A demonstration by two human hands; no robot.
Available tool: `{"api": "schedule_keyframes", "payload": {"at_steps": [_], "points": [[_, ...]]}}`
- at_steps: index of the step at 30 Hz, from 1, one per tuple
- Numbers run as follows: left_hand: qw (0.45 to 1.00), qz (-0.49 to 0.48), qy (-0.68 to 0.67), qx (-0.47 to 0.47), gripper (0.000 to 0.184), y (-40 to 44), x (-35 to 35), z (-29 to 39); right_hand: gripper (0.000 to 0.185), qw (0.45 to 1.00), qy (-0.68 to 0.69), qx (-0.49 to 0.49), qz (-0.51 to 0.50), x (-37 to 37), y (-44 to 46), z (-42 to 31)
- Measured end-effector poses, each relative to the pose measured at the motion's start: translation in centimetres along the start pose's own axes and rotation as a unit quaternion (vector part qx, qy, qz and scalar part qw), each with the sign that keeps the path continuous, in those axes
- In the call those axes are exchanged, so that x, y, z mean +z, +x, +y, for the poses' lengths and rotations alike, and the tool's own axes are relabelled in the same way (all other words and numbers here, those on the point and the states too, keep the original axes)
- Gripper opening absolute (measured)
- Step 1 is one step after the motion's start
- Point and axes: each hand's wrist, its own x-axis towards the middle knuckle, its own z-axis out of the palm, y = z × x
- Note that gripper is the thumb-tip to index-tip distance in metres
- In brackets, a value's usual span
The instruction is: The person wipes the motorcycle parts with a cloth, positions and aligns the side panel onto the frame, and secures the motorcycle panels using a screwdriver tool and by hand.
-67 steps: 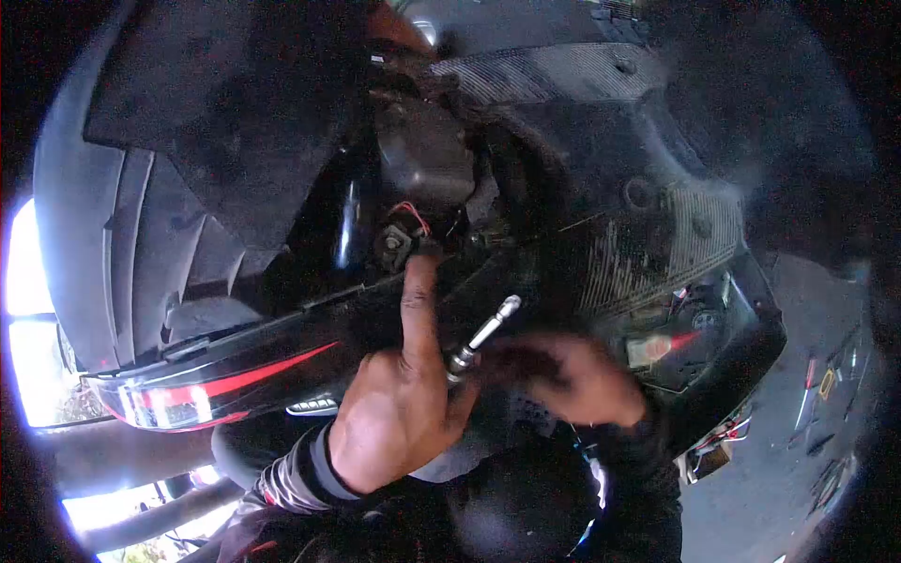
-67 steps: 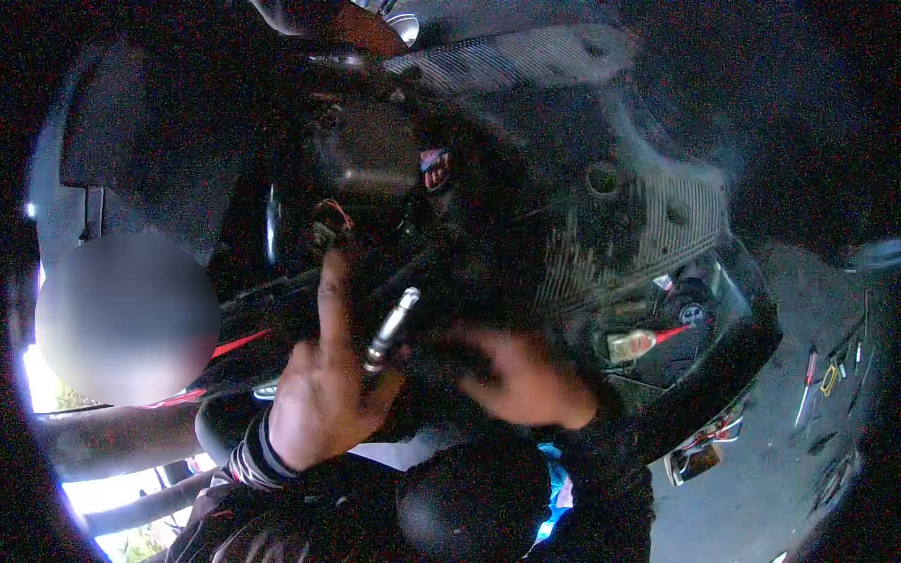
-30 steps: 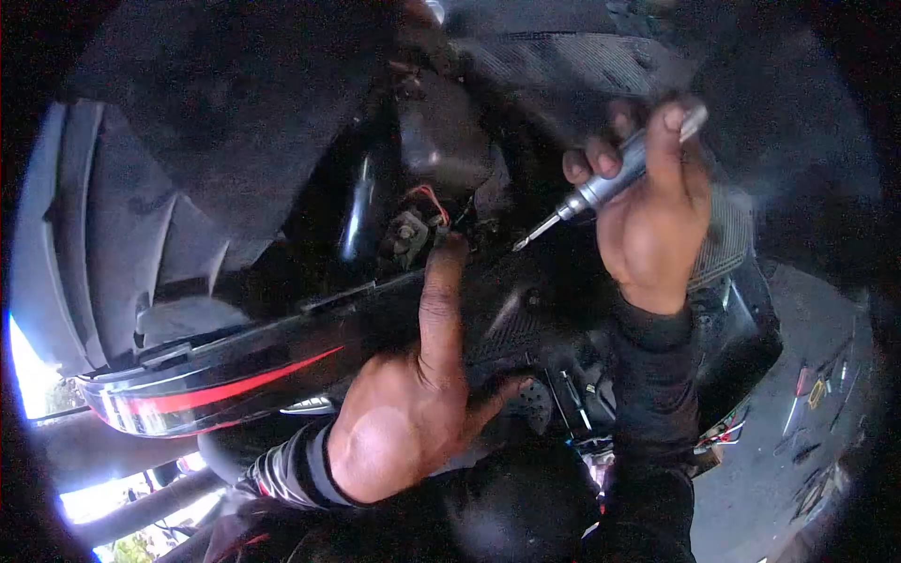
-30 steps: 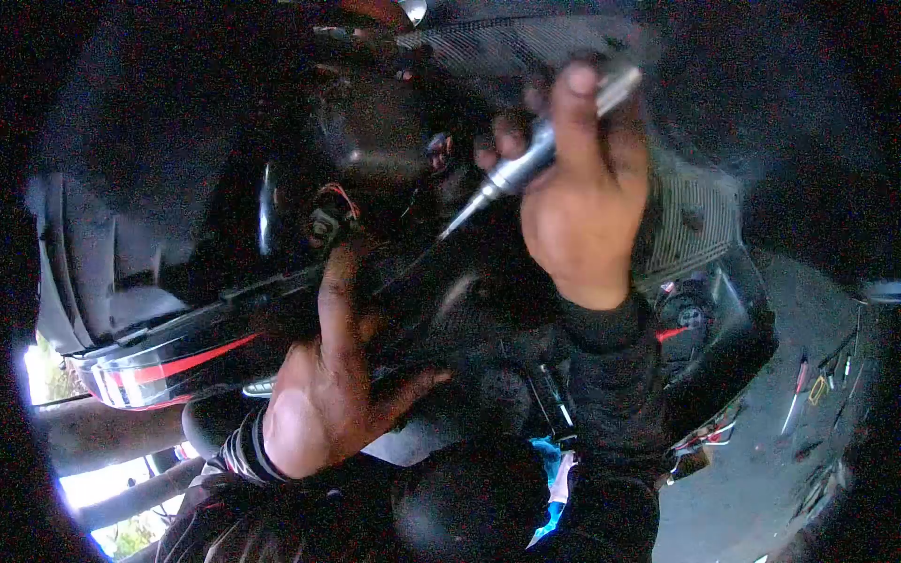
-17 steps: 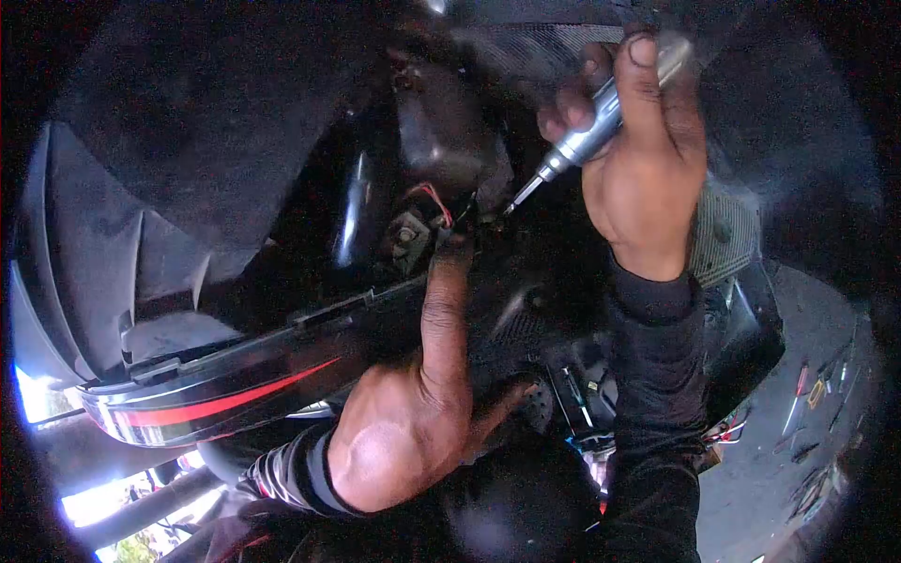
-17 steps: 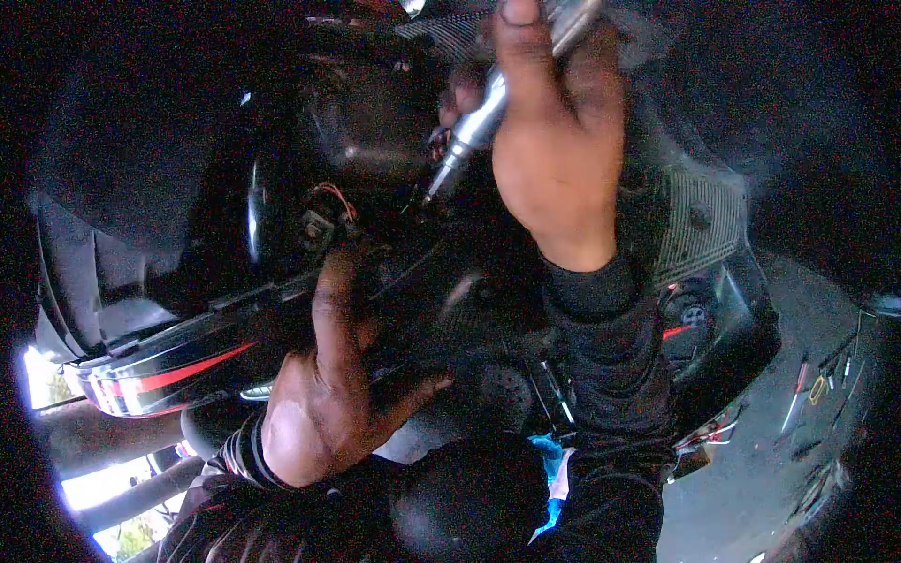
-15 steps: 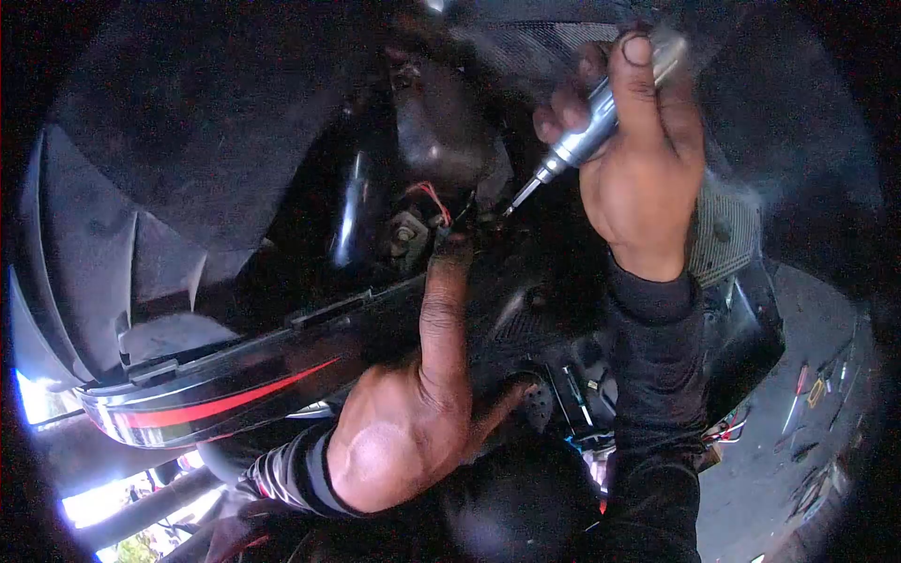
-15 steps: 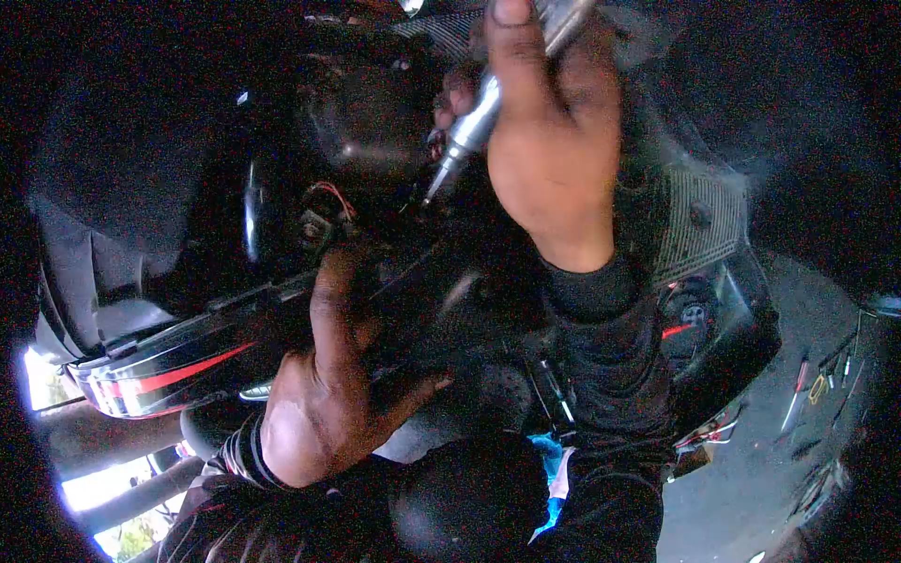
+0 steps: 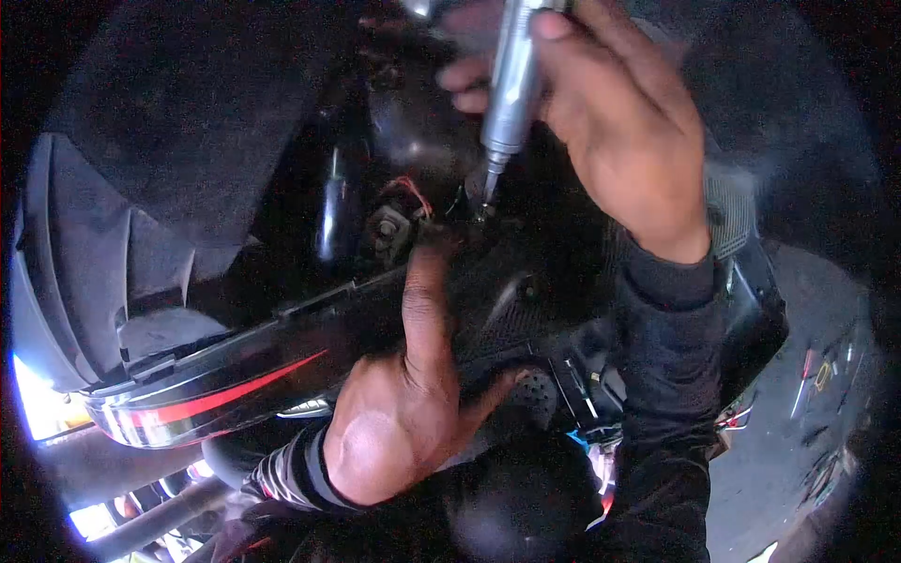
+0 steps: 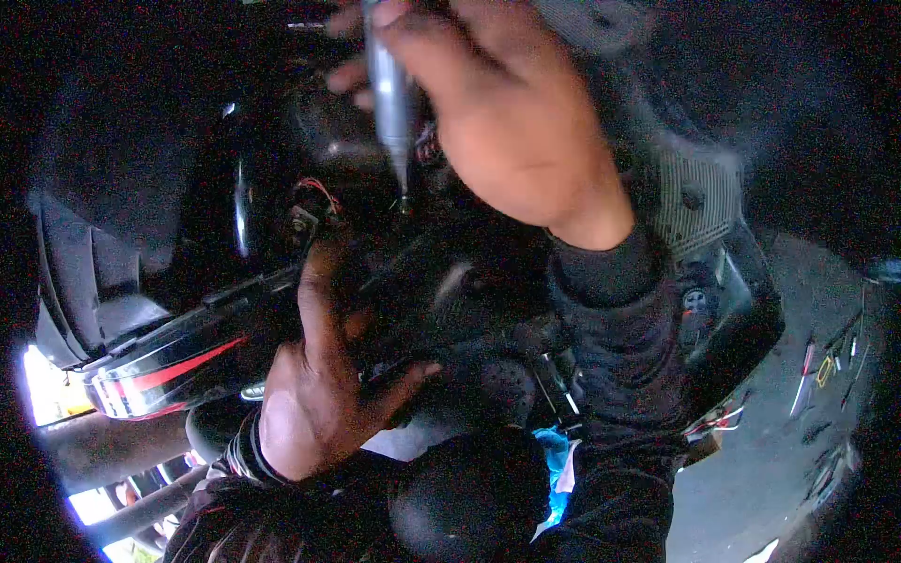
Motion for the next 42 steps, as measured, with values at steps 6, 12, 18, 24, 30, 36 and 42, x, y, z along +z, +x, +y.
{"api": "schedule_keyframes", "payload": {"at_steps": [6,12,18,24,30,36,42], "points": [[0.999,0.028,0.021,0.027,0.116,-0.1,0.7,-0.3,0.055,0.892,-0.355,0.226,0.167,5.5,2.0,-5.8],[0.993,0.082,0.038,0.077,0.111,-0.1,1.0,-0.6,0.047,0.937,-0.321,-0.141,0.008,2.7,-0.1,-2.1],[0.990,0.100,0.029,0.099,0.112,-0.1,1.0,-0.5,0.041,0.936,-0.334,-0.113,0.002,2.2,0.1,-2.4],[0.994,0.079,0.034,0.074,0.110,-0.1,1.0,-0.6,0.032,0.943,-0.318,-0.097,-0.033,0.8,0.3,-3.4],[0.993,0.088,0.052,0.065,0.107,-0.2,0.9,-0.6,0.047,0.915,-0.385,-0.119,0.027,2.4,-0.4,-3.6],[0.991,0.105,0.002,0.088,0.105,0.0,1.0,-0.6,0.046,0.881,-0.422,-0.182,-0.114,0.4,0.3,-3.6],[0.993,0.090,0.032,0.074,0.106,-0.1,0.8,-0.7,0.046,0.946,-0.284,-0.132,-0.082,-1.5,2.4,-1.0]]}}
